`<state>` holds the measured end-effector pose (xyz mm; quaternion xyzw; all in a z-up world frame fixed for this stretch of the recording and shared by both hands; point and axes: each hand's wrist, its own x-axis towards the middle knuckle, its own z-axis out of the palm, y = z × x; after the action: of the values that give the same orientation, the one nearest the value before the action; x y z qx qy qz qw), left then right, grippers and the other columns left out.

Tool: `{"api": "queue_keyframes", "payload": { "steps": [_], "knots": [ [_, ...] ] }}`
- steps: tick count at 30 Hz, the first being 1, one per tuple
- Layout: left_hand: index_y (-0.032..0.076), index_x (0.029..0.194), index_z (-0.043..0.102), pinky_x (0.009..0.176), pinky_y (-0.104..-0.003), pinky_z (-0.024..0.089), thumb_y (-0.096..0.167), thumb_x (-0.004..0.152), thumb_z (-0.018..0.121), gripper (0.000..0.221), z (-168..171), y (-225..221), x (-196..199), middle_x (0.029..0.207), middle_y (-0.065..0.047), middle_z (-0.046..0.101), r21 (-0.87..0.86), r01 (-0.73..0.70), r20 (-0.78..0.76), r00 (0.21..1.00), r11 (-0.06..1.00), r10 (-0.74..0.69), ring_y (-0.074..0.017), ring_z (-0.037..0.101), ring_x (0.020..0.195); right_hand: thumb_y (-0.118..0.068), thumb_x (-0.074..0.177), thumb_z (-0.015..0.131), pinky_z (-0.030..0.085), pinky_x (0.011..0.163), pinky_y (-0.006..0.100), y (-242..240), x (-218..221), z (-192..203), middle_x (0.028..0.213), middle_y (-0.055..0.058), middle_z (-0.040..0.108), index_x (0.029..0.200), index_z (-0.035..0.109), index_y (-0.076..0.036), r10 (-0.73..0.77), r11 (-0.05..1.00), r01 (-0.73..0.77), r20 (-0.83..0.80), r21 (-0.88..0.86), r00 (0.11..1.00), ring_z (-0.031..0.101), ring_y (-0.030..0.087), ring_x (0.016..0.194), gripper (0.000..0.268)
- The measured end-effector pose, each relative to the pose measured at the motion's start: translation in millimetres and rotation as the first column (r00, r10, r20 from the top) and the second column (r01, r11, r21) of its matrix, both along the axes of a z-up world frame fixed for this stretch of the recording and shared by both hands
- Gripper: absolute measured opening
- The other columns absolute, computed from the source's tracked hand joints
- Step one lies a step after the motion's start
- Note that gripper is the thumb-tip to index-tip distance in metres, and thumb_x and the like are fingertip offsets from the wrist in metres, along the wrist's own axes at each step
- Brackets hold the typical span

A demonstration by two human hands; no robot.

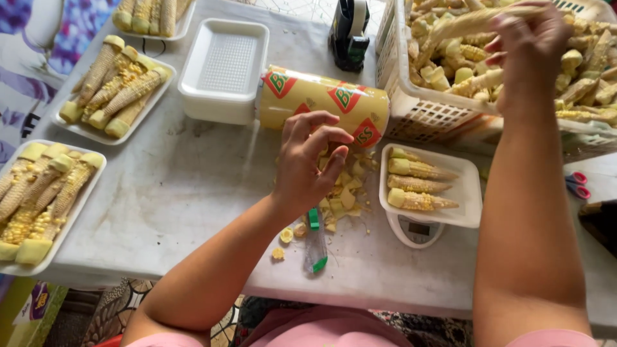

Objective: Peeling, trimming, and weighing baby corn for packaging

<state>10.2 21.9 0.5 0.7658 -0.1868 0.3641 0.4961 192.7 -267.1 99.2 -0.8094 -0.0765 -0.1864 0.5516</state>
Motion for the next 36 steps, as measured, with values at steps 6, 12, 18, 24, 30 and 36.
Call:
{"api": "queue_keyframes", "payload": {
  "steps": [6, 12, 18, 24, 30, 36],
  "knots": [
    [0.013, 0.107, 0.068, 0.083, -0.032, 0.045, 0.014, 0.098, 0.063, 0.010, -2.8, -4.8, 4.6, 0.105, -0.002, 0.064, -0.233, 0.171, -0.138, 0.969, 0.957, -0.206, -0.0164, 0.059, 0.093, -0.012, 0.101, 0.067, 0.054, 0.064, 0.031, 1.6, -62.8, 13.4, 0.085, 0.005, 0.062, 0.109, 0.059, -0.016, 0.227, 0.868, -0.236, 0.073, 0.437, 0.971, 0.070, 0.021, 0.076, 0.012],
    [0.011, 0.103, 0.065, 0.069, -0.023, 0.048, 0.038, 0.107, 0.047, 0.034, -3.1, 1.6, 6.9, 0.085, -0.001, 0.065, -0.538, 0.316, -0.216, 0.844, 0.781, -0.491, -0.0076, 0.059, 0.076, -0.012, 0.099, 0.072, 0.057, 0.067, 0.027, 48.3, -131.8, -16.9, 0.101, 0.004, 0.064, 0.117, 0.061, -0.014, 0.377, 0.862, -0.396, 0.123, 0.316, 0.918, 0.069, 0.020, 0.081, 0.021],
    [0.013, 0.104, 0.071, 0.056, -0.019, 0.039, 0.063, 0.098, 0.041, 0.058, 2.7, 4.5, 1.7, 0.092, 0.001, 0.072, -0.607, 0.427, -0.413, 0.552, 0.670, -0.725, -0.0071, 0.063, 0.071, -0.010, 0.105, 0.070, 0.054, 0.102, 0.042, 93.2, -162.2, -66.9, 0.123, 0.019, 0.059, 0.120, 0.053, -0.006, 0.341, 0.926, -0.377, 0.485, -0.024, 0.805, 0.061, 0.032, 0.122, 0.023],
    [0.010, 0.116, 0.070, 0.060, -0.017, 0.049, 0.037, 0.105, 0.060, 0.030, -11.4, -4.5, 6.3, 0.102, -0.006, 0.075, -0.671, 0.388, -0.271, 0.665, 0.632, -0.695, -0.0113, 0.071, 0.083, -0.007, 0.097, 0.078, 0.053, 0.085, 0.051, 98.0, -163.7, -80.2, 0.107, 0.026, 0.069, 0.104, 0.063, 0.004, 0.284, 0.959, -0.183, 0.708, -0.217, 0.647, 0.066, 0.042, 0.096, 0.020],
    [0.008, 0.117, 0.068, 0.078, -0.022, 0.054, 0.024, 0.102, 0.064, 0.023, -2.2, 0.4, 0.5, 0.100, -0.001, 0.070, -0.669, 0.419, -0.306, 0.598, 0.614, -0.741, -0.0058, 0.065, 0.092, -0.013, 0.111, 0.071, 0.045, 0.085, 0.043, 43.1, -117.5, -35.8, 0.113, 0.017, 0.060, 0.118, 0.057, 0.000, 0.129, 0.964, 0.077, 0.703, -0.254, 0.700, 0.059, 0.032, 0.101, 0.020],
    [0.009, 0.113, 0.068, 0.078, -0.022, 0.052, 0.019, 0.102, 0.062, 0.016, -2.5, 0.1, -0.6, 0.098, 0.001, 0.068, -0.634, 0.378, -0.364, 0.624, 0.675, -0.692, -0.0060, 0.063, 0.091, 0.008, 0.103, 0.073, 0.053, 0.068, 0.037, -6.4, -50.2, -7.5, 0.112, 0.018, 0.066, 0.130, 0.056, -0.001, 0.074, 0.837, 0.088, 0.271, -0.540, 0.960, 0.062, 0.026, 0.090, 0.033]
  ]
}}
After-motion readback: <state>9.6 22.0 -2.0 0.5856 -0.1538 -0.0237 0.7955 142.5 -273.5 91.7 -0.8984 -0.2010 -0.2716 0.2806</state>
